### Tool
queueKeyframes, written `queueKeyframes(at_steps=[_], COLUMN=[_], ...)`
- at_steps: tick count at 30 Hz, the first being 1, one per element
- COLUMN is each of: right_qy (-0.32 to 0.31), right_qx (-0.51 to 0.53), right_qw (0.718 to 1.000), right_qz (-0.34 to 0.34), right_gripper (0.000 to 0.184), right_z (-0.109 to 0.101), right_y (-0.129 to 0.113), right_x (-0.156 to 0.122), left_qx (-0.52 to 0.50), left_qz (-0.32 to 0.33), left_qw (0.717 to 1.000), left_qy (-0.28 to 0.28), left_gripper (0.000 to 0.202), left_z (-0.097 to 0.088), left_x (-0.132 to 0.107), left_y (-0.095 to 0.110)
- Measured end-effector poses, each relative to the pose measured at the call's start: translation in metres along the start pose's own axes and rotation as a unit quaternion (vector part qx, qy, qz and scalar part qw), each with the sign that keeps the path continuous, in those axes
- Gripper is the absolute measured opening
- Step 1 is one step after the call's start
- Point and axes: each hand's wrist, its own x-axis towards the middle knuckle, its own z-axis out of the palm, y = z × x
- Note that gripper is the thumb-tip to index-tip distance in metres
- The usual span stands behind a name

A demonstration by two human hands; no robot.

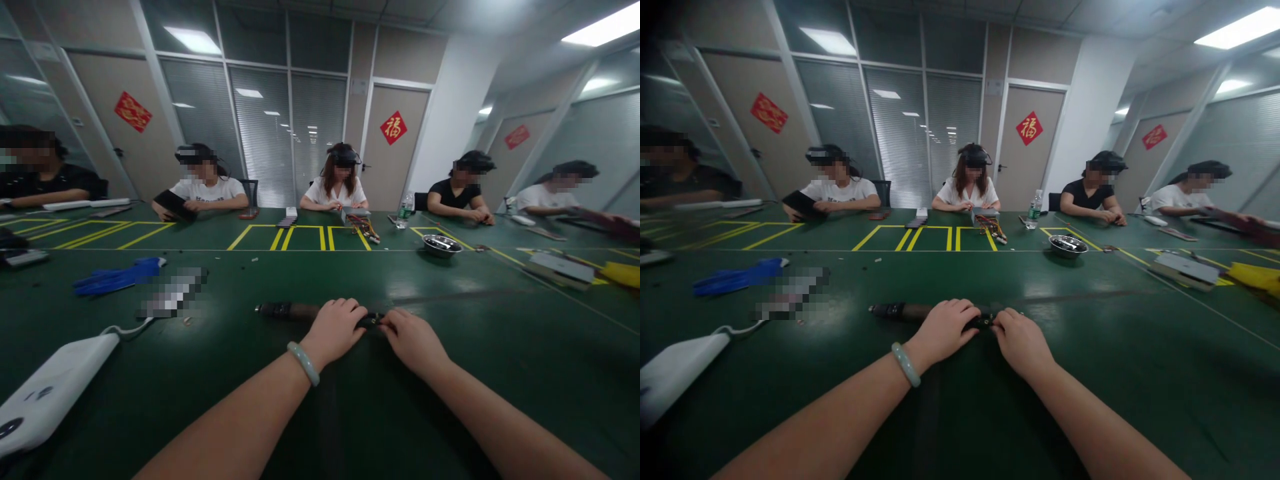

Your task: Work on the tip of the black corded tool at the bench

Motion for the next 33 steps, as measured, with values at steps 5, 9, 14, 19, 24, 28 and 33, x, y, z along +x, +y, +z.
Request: queueKeyframes(at_steps=[5,9,14,19,24,28,33], right_qy=[0.011,0.015,0.004,0.014,0.02,0.02,0.021], right_qx=[-0.044,-0.034,-0.029,-0.008,0.034,0.054,0.071], right_qw=[0.998,0.998,0.997,0.998,0.998,0.998,0.997], right_qz=[-0.031,-0.047,-0.075,-0.068,-0.057,-0.04,-0.036], right_gripper=[0.011,0.01,0.008,0.011,0.009,0.011,0.012], right_z=[0.003,0.003,0.009,0.011,0.012,0.014,0.015], right_y=[-0.002,0.005,0.01,0.01,0.014,0.015,0.015], right_x=[0.017,0.019,0.01,0.008,0.01,0.01,0.01], left_qx=[0.008,-0.018,-0.045,-0.051,-0.052,-0.044,-0.048], left_qz=[-0.002,0.006,0.004,0.0,0.001,-0.001,0.002], left_qw=[1.0,1.0,0.999,0.999,0.999,0.999,0.999], left_qy=[-0.005,0.007,0.014,0.012,0.013,0.01,0.017], left_gripper=[0.015,0.015,0.016,0.018,0.019,0.019,0.018], left_z=[0.006,0.007,0.009,0.011,0.011,0.012,0.013], left_x=[0.004,0.004,0.005,0.005,0.004,0.004,0.003], left_y=[-0.001,-0.006,-0.008,-0.008,-0.009,-0.009,-0.01])
